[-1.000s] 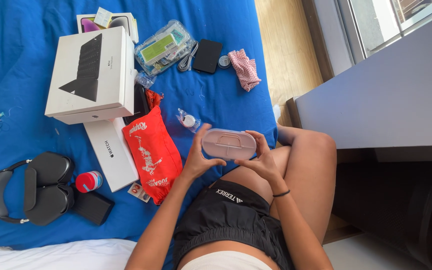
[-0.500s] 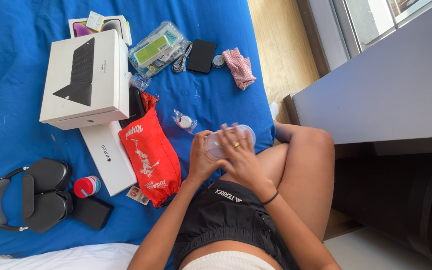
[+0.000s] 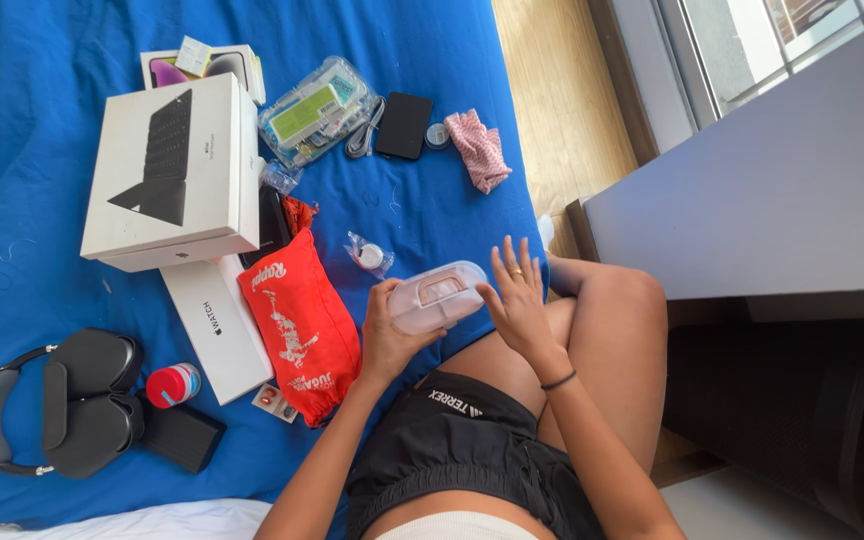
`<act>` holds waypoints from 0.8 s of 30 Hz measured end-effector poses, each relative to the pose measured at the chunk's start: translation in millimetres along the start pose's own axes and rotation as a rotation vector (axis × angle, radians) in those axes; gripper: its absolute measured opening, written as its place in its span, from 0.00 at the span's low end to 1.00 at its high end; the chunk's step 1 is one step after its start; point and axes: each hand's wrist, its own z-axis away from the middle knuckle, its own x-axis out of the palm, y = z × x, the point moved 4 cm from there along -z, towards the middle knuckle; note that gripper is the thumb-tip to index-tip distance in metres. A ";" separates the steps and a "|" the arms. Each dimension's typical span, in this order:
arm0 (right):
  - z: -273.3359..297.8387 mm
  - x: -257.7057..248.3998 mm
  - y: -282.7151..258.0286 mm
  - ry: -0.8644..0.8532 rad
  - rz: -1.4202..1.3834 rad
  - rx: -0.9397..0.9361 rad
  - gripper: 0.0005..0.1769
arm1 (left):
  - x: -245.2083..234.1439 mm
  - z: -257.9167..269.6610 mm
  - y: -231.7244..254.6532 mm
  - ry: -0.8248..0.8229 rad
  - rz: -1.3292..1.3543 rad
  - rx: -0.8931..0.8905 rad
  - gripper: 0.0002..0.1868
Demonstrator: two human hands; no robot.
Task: Organizing various small items like sewing supplies and electronics on a bed into containers and bags.
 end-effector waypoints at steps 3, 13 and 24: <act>1.8 5.5 -6.7 -0.157 -0.489 0.027 0.42 | -4.6 1.1 1.8 0.001 0.037 -0.030 0.49; 18.3 23.5 28.2 -0.050 -0.174 0.059 0.25 | -3.4 2.7 2.8 0.035 0.077 -0.011 0.48; 17.3 17.0 -13.8 -0.293 -1.110 0.594 0.33 | -7.5 22.0 1.0 0.049 0.093 0.049 0.51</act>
